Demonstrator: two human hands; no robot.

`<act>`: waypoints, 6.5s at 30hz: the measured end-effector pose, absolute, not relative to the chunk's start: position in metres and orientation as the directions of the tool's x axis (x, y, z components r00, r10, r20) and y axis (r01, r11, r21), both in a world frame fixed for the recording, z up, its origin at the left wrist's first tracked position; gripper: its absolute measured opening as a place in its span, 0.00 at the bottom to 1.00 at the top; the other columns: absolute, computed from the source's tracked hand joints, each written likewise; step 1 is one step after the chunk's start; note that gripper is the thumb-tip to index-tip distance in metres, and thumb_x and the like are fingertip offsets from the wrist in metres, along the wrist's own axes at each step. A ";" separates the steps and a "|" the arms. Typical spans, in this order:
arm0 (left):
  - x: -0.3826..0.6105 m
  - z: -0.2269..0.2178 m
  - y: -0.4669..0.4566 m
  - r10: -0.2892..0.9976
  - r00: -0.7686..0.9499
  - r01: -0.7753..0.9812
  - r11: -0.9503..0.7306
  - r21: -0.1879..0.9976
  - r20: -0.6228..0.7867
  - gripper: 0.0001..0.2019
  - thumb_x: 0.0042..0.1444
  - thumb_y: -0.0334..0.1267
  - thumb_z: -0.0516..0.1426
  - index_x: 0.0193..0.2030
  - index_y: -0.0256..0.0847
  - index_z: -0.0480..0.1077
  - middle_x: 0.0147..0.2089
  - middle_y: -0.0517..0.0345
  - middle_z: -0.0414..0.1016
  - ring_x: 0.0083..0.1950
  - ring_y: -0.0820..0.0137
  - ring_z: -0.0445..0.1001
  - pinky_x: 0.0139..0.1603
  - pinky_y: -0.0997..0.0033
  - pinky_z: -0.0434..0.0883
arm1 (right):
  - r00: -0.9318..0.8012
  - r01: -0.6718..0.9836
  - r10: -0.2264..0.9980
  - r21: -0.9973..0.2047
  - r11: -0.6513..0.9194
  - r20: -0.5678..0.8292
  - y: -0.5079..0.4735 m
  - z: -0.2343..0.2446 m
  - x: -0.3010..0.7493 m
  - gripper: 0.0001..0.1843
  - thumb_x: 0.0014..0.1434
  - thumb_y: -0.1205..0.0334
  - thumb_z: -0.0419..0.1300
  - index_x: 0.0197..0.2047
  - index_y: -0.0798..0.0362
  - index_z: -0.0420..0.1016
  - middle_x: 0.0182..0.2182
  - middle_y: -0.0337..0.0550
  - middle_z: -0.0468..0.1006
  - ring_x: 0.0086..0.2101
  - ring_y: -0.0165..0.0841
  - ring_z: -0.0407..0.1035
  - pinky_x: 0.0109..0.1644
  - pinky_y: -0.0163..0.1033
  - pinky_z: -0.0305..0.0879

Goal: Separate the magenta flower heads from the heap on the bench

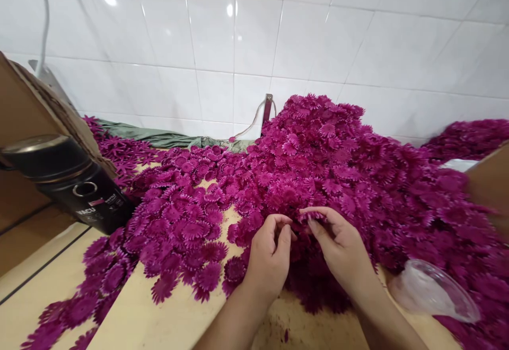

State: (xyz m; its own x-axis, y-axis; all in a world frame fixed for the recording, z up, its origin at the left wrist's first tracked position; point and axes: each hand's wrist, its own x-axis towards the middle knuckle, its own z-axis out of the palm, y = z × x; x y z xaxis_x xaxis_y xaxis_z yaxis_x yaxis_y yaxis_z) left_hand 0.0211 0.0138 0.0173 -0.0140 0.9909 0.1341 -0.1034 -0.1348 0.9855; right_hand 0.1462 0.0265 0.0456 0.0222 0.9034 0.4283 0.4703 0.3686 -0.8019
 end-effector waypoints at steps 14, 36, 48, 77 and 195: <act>0.017 0.025 0.024 0.963 -0.093 0.100 -0.244 0.965 0.253 0.09 0.55 0.39 0.50 0.40 0.40 0.67 0.35 0.55 0.71 0.38 0.68 0.69 0.41 0.69 0.65 | 0.111 0.400 0.936 -0.877 0.266 0.335 0.045 0.055 0.139 0.17 0.57 0.54 0.47 0.20 0.51 0.56 0.15 0.33 0.59 0.18 0.26 0.57 0.22 0.32 0.58; -0.003 0.072 0.040 0.835 0.256 0.593 -0.534 0.602 0.488 0.11 0.53 0.35 0.50 0.41 0.41 0.70 0.39 0.54 0.73 0.39 0.69 0.71 0.43 0.70 0.67 | 0.173 0.305 0.944 -0.926 0.220 0.281 0.030 0.062 0.178 0.18 0.52 0.49 0.52 0.19 0.52 0.57 0.18 0.33 0.55 0.20 0.26 0.54 0.23 0.32 0.61; -0.043 0.024 0.079 0.995 0.102 0.980 -0.098 0.175 -0.015 0.18 0.47 0.42 0.54 0.45 0.38 0.67 0.45 0.45 0.72 0.45 0.59 0.71 0.42 0.66 0.67 | 0.032 0.426 0.936 -0.852 0.304 0.350 0.030 0.056 0.175 0.16 0.52 0.49 0.52 0.23 0.52 0.65 0.19 0.35 0.61 0.22 0.28 0.56 0.25 0.32 0.58; -0.081 0.050 0.113 0.995 0.100 0.962 -0.093 0.256 -0.013 0.10 0.45 0.34 0.53 0.37 0.41 0.66 0.38 0.55 0.75 0.39 0.66 0.73 0.38 0.73 0.68 | -0.363 0.508 0.909 -0.775 0.376 0.204 0.024 0.036 0.128 0.08 0.57 0.61 0.50 0.34 0.53 0.69 0.29 0.41 0.73 0.32 0.32 0.67 0.39 0.37 0.64; -0.010 0.029 0.014 0.985 0.010 -0.146 0.171 0.974 -0.172 0.25 0.39 0.61 0.55 0.15 0.40 0.56 0.09 0.69 0.53 0.12 0.81 0.50 0.14 0.79 0.50 | -0.385 0.415 0.898 -0.830 0.373 0.211 0.023 0.063 0.116 0.14 0.51 0.63 0.57 0.44 0.51 0.68 0.37 0.42 0.74 0.36 0.32 0.68 0.42 0.40 0.65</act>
